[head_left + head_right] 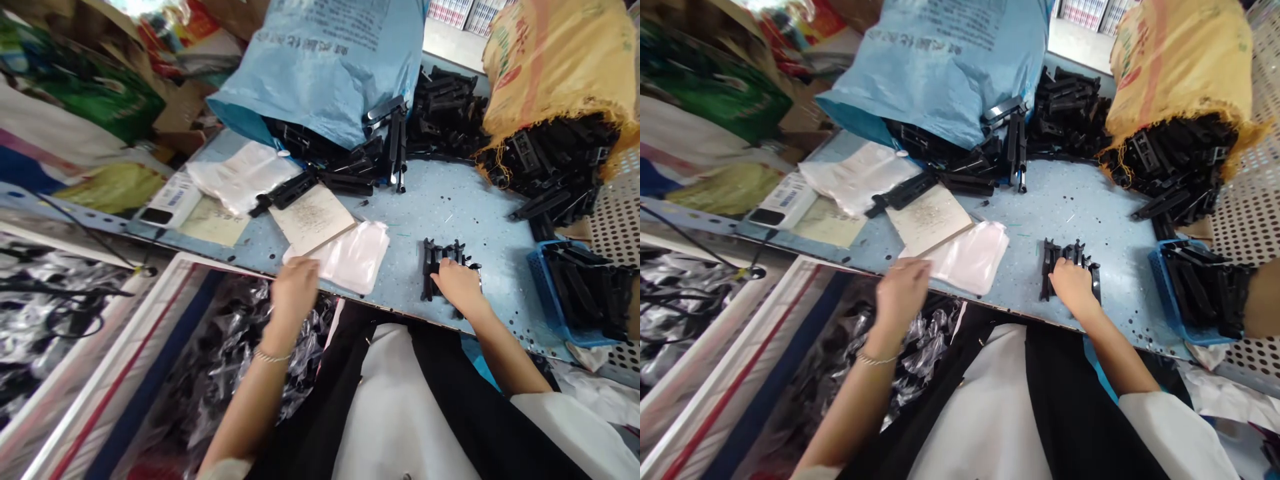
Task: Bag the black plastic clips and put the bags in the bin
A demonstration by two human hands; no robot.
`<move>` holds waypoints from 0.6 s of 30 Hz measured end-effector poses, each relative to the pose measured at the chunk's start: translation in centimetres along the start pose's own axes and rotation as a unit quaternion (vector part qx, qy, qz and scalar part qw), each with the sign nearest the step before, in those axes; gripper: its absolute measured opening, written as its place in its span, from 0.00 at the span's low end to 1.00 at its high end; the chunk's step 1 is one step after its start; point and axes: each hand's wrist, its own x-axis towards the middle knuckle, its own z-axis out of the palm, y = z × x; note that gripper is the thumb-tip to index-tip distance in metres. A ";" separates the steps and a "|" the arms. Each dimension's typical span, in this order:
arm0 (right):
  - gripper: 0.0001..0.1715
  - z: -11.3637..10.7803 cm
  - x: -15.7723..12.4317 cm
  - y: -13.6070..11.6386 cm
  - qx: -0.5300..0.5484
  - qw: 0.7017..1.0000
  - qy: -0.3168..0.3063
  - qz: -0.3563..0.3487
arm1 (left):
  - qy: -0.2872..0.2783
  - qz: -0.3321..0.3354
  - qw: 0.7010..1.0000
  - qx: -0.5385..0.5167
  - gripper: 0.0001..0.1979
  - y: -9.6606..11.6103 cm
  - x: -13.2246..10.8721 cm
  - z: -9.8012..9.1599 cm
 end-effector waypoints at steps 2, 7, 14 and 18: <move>0.18 0.2 0.0 -0.6 0.001 1.000 0.002 -0.004 | -0.038 0.061 0.997 -0.024 0.11 4.8 1.7 2.9; 0.13 1.4 1.0 0.5 0.081 0.996 -0.045 -0.013 | -0.117 0.011 0.989 -0.088 0.07 7.6 4.7 6.0; 0.22 2.7 3.8 -0.8 0.702 0.705 -0.069 -0.069 | -0.207 -0.169 0.921 -0.283 0.09 4.1 6.7 4.4; 0.23 2.0 6.0 -6.8 0.854 0.499 -0.107 -0.095 | -0.184 -0.158 0.924 -0.295 0.03 4.5 6.2 4.5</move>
